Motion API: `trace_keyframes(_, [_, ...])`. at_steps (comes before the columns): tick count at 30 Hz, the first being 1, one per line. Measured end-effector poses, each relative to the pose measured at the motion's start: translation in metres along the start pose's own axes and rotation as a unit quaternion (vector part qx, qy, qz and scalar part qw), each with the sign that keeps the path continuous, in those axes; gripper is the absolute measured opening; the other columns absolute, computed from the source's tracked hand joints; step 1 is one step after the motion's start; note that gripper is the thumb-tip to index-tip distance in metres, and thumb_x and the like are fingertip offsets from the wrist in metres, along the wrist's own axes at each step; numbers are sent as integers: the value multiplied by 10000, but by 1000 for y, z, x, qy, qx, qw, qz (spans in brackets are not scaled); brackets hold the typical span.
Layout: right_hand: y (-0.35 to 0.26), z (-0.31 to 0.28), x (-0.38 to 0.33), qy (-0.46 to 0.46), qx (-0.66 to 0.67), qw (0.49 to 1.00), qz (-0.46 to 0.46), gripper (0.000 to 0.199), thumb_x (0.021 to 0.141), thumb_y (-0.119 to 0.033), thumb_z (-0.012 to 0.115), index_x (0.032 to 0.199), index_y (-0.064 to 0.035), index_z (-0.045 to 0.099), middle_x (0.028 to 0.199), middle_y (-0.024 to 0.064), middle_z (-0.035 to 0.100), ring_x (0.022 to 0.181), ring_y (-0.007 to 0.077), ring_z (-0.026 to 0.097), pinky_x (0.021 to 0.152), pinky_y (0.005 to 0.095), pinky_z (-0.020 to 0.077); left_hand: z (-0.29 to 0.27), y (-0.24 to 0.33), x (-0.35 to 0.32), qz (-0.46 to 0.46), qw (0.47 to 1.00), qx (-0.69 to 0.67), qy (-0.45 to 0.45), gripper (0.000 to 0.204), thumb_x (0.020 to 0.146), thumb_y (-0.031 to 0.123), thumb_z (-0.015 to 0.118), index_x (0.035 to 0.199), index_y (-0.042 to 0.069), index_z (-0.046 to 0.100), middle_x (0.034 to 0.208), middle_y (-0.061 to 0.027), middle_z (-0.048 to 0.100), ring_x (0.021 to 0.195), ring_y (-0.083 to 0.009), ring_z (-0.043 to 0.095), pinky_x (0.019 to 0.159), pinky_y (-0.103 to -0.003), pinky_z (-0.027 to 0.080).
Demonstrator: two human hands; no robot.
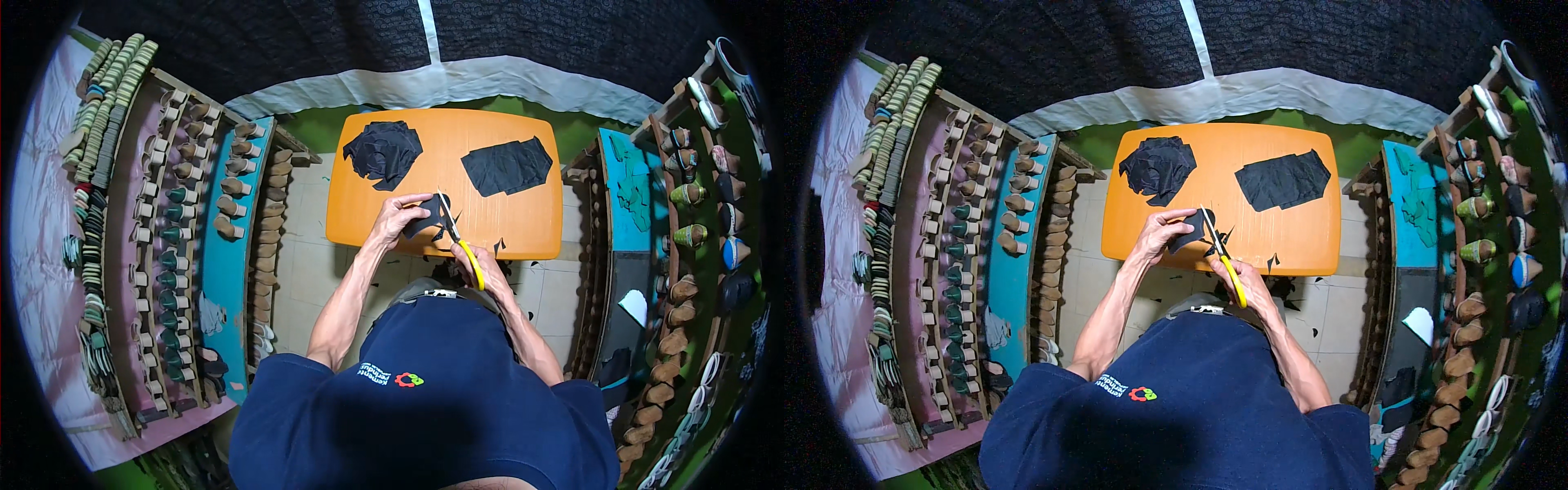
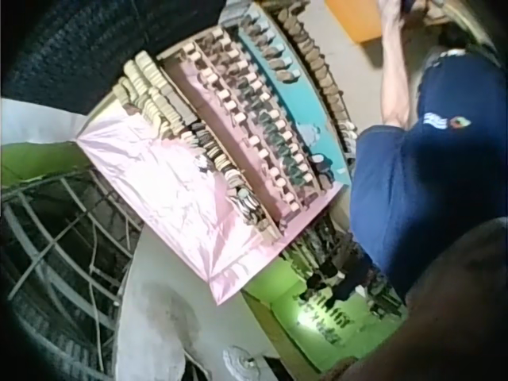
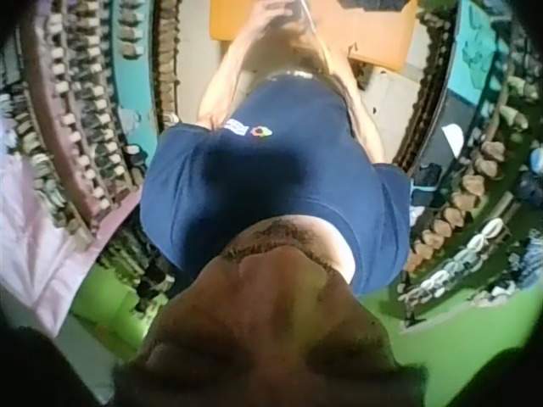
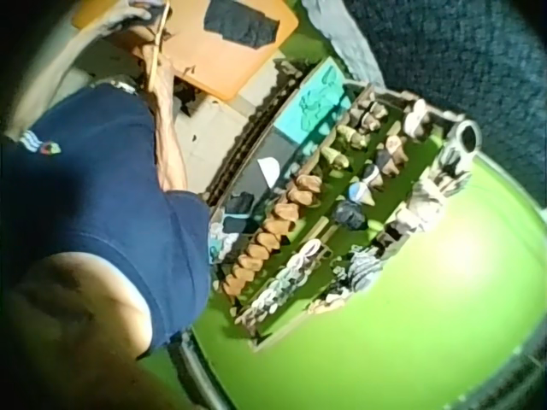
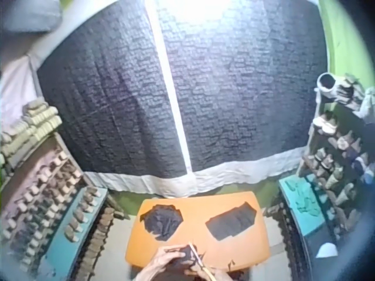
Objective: The person uses yellow-handled scissors to cut black fabric pieces on an orange table. They trim the edges of the fabric, occasionally rotating the material to follow the cut line, and place the cut pieces on the table.
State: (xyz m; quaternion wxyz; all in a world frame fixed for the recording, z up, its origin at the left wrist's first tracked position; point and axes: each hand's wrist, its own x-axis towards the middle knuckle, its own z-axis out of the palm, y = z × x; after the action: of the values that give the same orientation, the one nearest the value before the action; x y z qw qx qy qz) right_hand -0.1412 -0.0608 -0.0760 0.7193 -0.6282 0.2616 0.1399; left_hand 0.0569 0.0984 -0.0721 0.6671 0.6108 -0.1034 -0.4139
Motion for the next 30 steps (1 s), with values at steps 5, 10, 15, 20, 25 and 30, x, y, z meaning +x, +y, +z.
trace_keyframes(5, [-21, 4, -7, 16, -6, 1000, 24, 511, 955, -568, 588, 775, -92, 542, 592, -27, 454, 495, 88, 438, 449, 271, 381, 6, 1, -4, 0, 1000, -5, -14, 447, 791, 21, 729, 1234, -14, 677, 985, -95, 735, 807, -107, 685, 755, -224, 556])
trace_keyframes(10, [-17, 1, -3, 10, -18, 1000, 11, 520, 950, -576, 591, 773, -89, 542, 598, -27, 455, 503, 88, 438, 452, 269, 369, 5, -3, -3, 1, 1000, 4, -17, 451, 790, 24, 727, 1237, -16, 675, 1000, -88, 732, 818, -106, 681, 775, -230, 552])
trace_keyframes(15, [-17, 0, -4, 14, 1, 1000, 20, 529, 948, -580, 592, 736, -99, 525, 578, -31, 443, 489, 86, 434, 438, 270, 353, 3, -3, -1, -2, 1000, 13, -26, 465, 788, 14, 731, 1247, -24, 664, 1022, -94, 729, 852, -115, 687, 804, -235, 552])
trace_keyframes(20, [-19, -9, -4, 14, -33, 999, 29, 533, 925, -585, 625, 680, -123, 515, 528, -44, 416, 434, 82, 413, 402, 276, 325, -2, -8, 2, 17, 1000, -8, -21, 555, 787, -11, 738, 1325, -23, 604, 1107, -103, 706, 884, -116, 680, 809, -230, 549])
trace_keyframes(25, [-6, -14, 3, 76, -5, 997, 15, 593, 866, -635, 674, 603, -128, 517, 476, -31, 439, 386, 80, 433, 378, 253, 369, -8, -7, 6, -15, 994, -37, 98, 477, 796, 37, 747, 1263, 40, 648, 970, -38, 683, 806, -105, 636, 731, -239, 511])
trace_keyframes(30, [-11, -13, 1, 77, 0, 996, 35, 581, 861, -644, 675, 639, -128, 528, 487, -46, 422, 394, 74, 432, 386, 248, 377, -35, -30, 16, -36, 955, -171, 239, 340, 836, 48, 702, 1166, 59, 623, 906, -56, 661, 858, -160, 646, 686, -300, 536])
